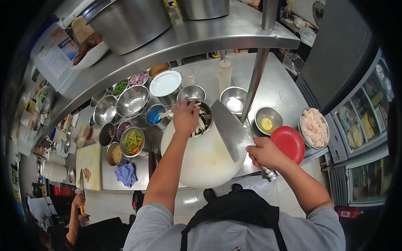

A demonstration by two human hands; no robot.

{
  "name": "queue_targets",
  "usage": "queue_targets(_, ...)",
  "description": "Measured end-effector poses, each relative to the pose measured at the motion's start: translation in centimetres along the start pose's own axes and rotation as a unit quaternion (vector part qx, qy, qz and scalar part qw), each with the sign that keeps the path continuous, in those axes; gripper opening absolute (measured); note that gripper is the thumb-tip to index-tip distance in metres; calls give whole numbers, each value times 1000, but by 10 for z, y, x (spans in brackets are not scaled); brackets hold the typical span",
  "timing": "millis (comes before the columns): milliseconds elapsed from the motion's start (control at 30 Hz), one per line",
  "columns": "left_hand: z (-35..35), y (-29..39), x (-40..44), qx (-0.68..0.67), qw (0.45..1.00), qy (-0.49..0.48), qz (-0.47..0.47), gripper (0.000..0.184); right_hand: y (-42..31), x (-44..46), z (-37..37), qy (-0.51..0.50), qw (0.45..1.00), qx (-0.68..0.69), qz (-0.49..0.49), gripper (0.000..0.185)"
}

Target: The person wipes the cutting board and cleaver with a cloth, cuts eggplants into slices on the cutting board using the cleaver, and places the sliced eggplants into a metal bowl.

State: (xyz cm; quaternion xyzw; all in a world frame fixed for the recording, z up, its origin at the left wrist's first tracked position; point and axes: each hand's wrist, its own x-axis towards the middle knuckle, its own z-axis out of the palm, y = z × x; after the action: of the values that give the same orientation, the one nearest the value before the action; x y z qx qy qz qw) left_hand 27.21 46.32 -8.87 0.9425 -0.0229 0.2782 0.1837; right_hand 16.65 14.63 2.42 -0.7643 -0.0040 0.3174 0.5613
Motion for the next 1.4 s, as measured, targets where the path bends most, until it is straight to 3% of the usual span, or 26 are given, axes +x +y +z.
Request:
queue_targets(167, 9, 18, 3, 121, 981, -129, 74, 48, 6, -9, -2, 9, 1000, -9, 23, 25)
queue_targets(300, -3, 23, 2, 91, 984, -126, 83, 47, 13, -11, -2, -5, 1000, -17, 13, 26)
queue_targets(367, -32, 40, 6, 7, 988, -151, 32, 48, 14, -11, -4, -5, 1000, -22, 3, 26)
queue_targets(500, -34, 16, 5, 4, 990, -141, -7, 52, 16, -12, -5, 5, 1000, -20, 19, 26)
queue_targets(600, -31, -2, -10, 20, 976, -204, -71, 54, 18, -11, -2, 14, 999, -28, 24, 26)
queue_targets(667, -32, -15, -26, 2, 1000, -5, 7, 54, 19, -12, -3, 9, 999, -37, 28, 25)
queue_targets(700, -55, -11, -29, 34, 998, 45, -5, 51, 17, -16, -2, 24, 999, -19, 20, 25)
queue_targets(733, -65, -25, -46, 47, 998, 43, -27, 51, 18, -17, 0, 35, 999, -1, 12, 24)
queue_targets(800, -90, -60, -78, -120, 969, 177, -123, 43, 30, -14, 0, 36, 999, -19, -18, 21)
queue_targets(867, -121, -81, -132, 20, 951, 177, -254, 28, 35, -14, 0, 25, 1000, 7, -8, 19)
queue_targets(933, -136, -87, -179, -8, 930, 90, -356, 23, 35, -15, 1, 25, 1000, 11, -1, 15)
queue_targets(1000, -117, -84, -211, 14, 896, -91, -435, 35, 32, -16, 6, 32, 999, 19, 8, 12)
queue_targets(1067, -85, -79, -230, 132, 877, -169, -430, 47, 26, -13, 12, 34, 999, -16, -14, 14)
queue_targets(1100, -78, -74, -233, 161, 892, -148, -396, 47, 23, -13, 16, 32, 999, -20, -13, 14)
queue_targets(1200, -66, -96, -233, 88, 877, -114, -458, 44, 12, -18, 25, 27, 997, -70, -8, 17)
queue_targets(1233, -69, -102, -242, 83, 904, -49, -418, 42, 9, -22, 24, 13, 995, -101, -15, 18)
queue_targets(1267, -97, -82, -229, 29, 887, -27, -460, 45, 7, -25, 22, 2, 991, -132, -22, 20)
queue_targets(1333, -145, -42, -222, 24, 924, -25, -381, 46, 8, -31, 15, 5, 994, -110, -26, 22)
queue_targets(1367, -153, -25, -220, 18, 926, -32, -376, 46, 8, -35, 12, 11, 984, -170, -55, 23)
queue_targets(1400, -155, -5, -218, -33, 958, -76, -274, 46, 7, -38, 7, 14, 969, -232, -83, 24)
